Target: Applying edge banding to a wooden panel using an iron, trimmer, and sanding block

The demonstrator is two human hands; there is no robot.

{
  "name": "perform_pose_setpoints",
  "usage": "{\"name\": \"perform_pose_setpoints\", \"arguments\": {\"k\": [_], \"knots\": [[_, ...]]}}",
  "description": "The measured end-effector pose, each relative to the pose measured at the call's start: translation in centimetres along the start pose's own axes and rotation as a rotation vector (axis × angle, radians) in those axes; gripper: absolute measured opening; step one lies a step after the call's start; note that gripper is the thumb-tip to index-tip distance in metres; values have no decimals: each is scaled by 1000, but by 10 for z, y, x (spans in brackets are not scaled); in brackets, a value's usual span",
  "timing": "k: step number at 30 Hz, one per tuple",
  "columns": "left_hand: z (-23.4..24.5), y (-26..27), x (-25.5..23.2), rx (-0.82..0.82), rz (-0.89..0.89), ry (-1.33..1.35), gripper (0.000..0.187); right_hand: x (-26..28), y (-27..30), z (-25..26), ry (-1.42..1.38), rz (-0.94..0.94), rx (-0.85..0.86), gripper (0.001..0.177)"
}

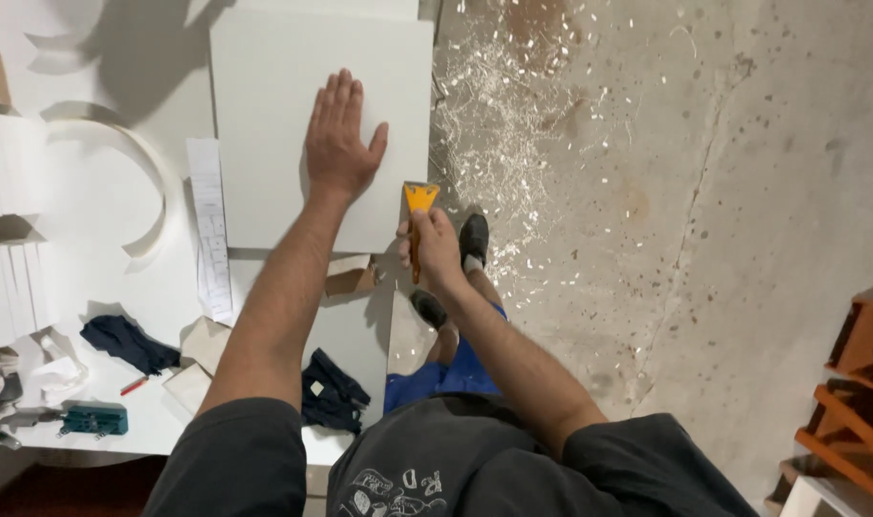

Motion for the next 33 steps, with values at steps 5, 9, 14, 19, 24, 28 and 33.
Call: {"name": "perform_pose_setpoints", "arguments": {"k": [5,9,14,19,24,28,33], "knots": [[-29,-7,13,-344,-155,-7,65,29,-62,-1,-52,111,8,23],[-17,-6,7,-337,-136,17,64,64,-99,-4,10,108,36,26],[-18,-9,6,-372,-141,-5,64,97,-138,-6,48,73,55,26],[-23,-9,7,-386,-128,-30,64,119,-162,-8,56,43,75,27],[-21,-10,6,-380,-110,-47,64,134,-173,-5,101,23,103,30],[-22,-10,6,-368,-102,-59,63,138,-181,0,103,18,152,29],[-24,-7,6,-371,-101,-51,62,131,-182,15,60,69,185,29]]}}
Point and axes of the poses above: each hand's wrist, its own y-axis away from the middle knuckle, its own z-axis out of the back of the hand, x = y × z, the point moved 1 cm from there along -y, towards the middle knuckle, and after that the axes turned 10 degrees about z, right-handed, at the moved point
